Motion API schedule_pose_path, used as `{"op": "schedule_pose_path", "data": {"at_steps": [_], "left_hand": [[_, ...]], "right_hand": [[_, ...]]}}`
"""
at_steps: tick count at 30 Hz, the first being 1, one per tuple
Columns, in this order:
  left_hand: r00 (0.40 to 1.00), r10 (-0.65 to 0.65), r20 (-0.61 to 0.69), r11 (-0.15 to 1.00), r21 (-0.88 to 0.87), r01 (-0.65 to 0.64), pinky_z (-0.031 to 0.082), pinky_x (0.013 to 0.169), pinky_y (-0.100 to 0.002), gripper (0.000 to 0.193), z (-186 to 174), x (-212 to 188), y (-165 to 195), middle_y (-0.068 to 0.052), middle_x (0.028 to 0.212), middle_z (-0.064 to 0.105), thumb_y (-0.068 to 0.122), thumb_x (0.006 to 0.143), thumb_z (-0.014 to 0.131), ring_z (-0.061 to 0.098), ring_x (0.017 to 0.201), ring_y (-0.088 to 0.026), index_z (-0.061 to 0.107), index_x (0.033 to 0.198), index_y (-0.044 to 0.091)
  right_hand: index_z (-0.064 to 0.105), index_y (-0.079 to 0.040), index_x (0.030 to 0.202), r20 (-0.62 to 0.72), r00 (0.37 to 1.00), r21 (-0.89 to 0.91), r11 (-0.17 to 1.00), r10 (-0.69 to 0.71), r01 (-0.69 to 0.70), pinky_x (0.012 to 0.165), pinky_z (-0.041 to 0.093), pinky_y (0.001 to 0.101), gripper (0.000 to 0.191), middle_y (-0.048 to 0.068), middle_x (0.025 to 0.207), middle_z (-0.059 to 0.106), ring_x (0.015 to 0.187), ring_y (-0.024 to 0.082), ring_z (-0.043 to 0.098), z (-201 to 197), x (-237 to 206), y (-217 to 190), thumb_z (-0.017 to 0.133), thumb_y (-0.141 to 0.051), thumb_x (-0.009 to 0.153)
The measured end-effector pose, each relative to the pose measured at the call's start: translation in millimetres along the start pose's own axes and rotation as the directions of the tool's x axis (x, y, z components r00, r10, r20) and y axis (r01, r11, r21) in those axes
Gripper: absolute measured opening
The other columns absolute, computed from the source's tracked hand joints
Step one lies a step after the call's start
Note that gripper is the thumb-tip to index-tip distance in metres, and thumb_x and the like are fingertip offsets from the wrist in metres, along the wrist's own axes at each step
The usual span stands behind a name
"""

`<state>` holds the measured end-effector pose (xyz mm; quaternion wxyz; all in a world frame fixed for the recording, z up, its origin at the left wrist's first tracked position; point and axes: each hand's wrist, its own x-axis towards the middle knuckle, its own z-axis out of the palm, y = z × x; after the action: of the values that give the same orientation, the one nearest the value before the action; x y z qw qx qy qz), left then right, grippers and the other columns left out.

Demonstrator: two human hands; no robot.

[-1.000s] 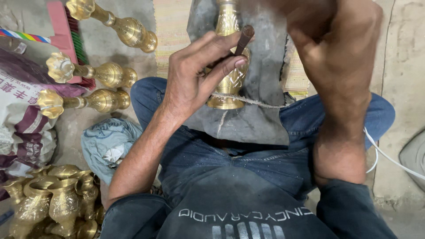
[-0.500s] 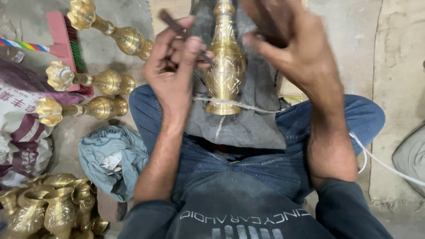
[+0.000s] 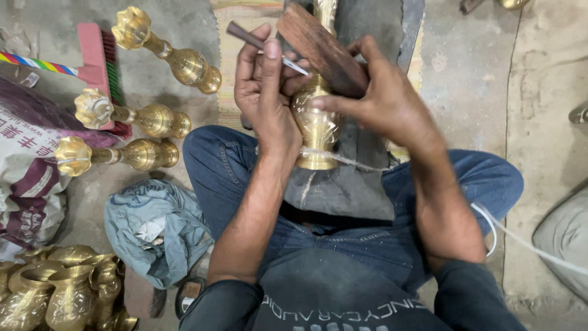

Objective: The person sits cross-legged on the floor with a brass vase resting on a sandbag on their lap. They hold a steel punch against the vase's embossed surface and strike it with a wooden mallet, repositioning the punch repeatedly to work the decorative pattern around the body.

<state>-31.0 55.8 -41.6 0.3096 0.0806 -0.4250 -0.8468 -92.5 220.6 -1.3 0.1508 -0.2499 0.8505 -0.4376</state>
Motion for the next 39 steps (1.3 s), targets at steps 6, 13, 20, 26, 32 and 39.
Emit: {"op": "schedule_pose_path", "data": {"at_steps": [6, 13, 20, 26, 32, 39], "left_hand": [[0.998, -0.052, -0.026, 0.998, -0.029, 0.051, 0.063, 0.071, -0.026, 0.034, -12, 8, -3, -0.005, 0.097, 0.073, 0.02, 0.105, 0.072, 0.073, 0.083, -0.012, 0.063, 0.131, 0.001], [0.98, -0.015, 0.197, 0.917, 0.393, -0.065, 0.065, 0.071, -0.026, 0.034, -13, 5, 40, -0.005, 0.095, 0.074, 0.015, 0.105, 0.074, 0.077, 0.087, -0.016, 0.064, 0.134, 0.001], [0.92, -0.1, 0.38, 0.838, 0.531, -0.128, 0.07, 0.08, -0.027, 0.031, -9, -7, 62, -0.006, 0.096, 0.077, 0.011, 0.107, 0.074, 0.078, 0.089, -0.013, 0.065, 0.135, 0.002], [0.801, -0.118, 0.587, 0.686, 0.631, -0.361, 0.066, 0.085, -0.024, 0.035, -2, -12, 72, -0.009, 0.108, 0.078, 0.006, 0.103, 0.081, 0.079, 0.097, -0.013, 0.067, 0.135, 0.005], [0.698, -0.145, 0.701, 0.649, 0.6, -0.468, 0.069, 0.091, -0.028, 0.036, -3, -1, 67, -0.008, 0.12, 0.076, 0.011, 0.103, 0.08, 0.079, 0.106, -0.017, 0.065, 0.135, 0.004], [0.675, -0.258, 0.691, 0.542, 0.682, -0.491, 0.066, 0.075, -0.027, 0.032, -3, 11, 62, -0.007, 0.1, 0.078, 0.017, 0.098, 0.081, 0.079, 0.088, -0.015, 0.071, 0.126, 0.006]], "right_hand": [[0.05, -0.001, 0.131, -0.142, 0.976, -0.138, 0.98, -0.166, 0.147, 0.069, 0.064, 0.0395, 0.083, 0.022, 0.097, 0.075, 0.086, 0.03, 0.079, 21, -5, 4, 0.085, -0.062, 0.087], [0.054, 0.002, 0.117, -0.063, 0.994, 0.109, 0.991, 0.09, -0.083, 0.051, 0.051, 0.0316, 0.064, 0.014, 0.078, 0.061, 0.061, 0.015, 0.063, -26, -4, 12, 0.078, -0.054, 0.097], [0.05, -0.004, 0.129, 0.129, 0.982, 0.033, 0.989, 0.14, -0.145, 0.042, 0.052, 0.0314, 0.074, 0.012, 0.077, 0.068, 0.051, 0.015, 0.065, -6, -2, -8, 0.08, -0.053, 0.083], [0.05, -0.001, 0.131, -0.101, 0.973, -0.024, 0.978, -0.208, 0.207, 0.067, 0.058, 0.0377, 0.071, 0.014, 0.096, 0.073, 0.085, 0.019, 0.074, 7, -4, 1, 0.085, -0.047, 0.09], [0.056, -0.009, 0.13, -0.031, 0.997, 0.018, 0.998, -0.064, 0.065, 0.068, 0.06, 0.0401, 0.045, 0.013, 0.094, 0.07, 0.08, 0.026, 0.074, 7, 1, 18, 0.071, -0.045, 0.107], [0.058, 0.0, 0.132, -0.336, 0.768, -0.462, 0.806, -0.545, 0.37, 0.085, 0.053, 0.0432, 0.043, 0.019, 0.11, 0.068, 0.103, 0.037, 0.068, -38, -23, 12, 0.079, -0.003, 0.094]]}}
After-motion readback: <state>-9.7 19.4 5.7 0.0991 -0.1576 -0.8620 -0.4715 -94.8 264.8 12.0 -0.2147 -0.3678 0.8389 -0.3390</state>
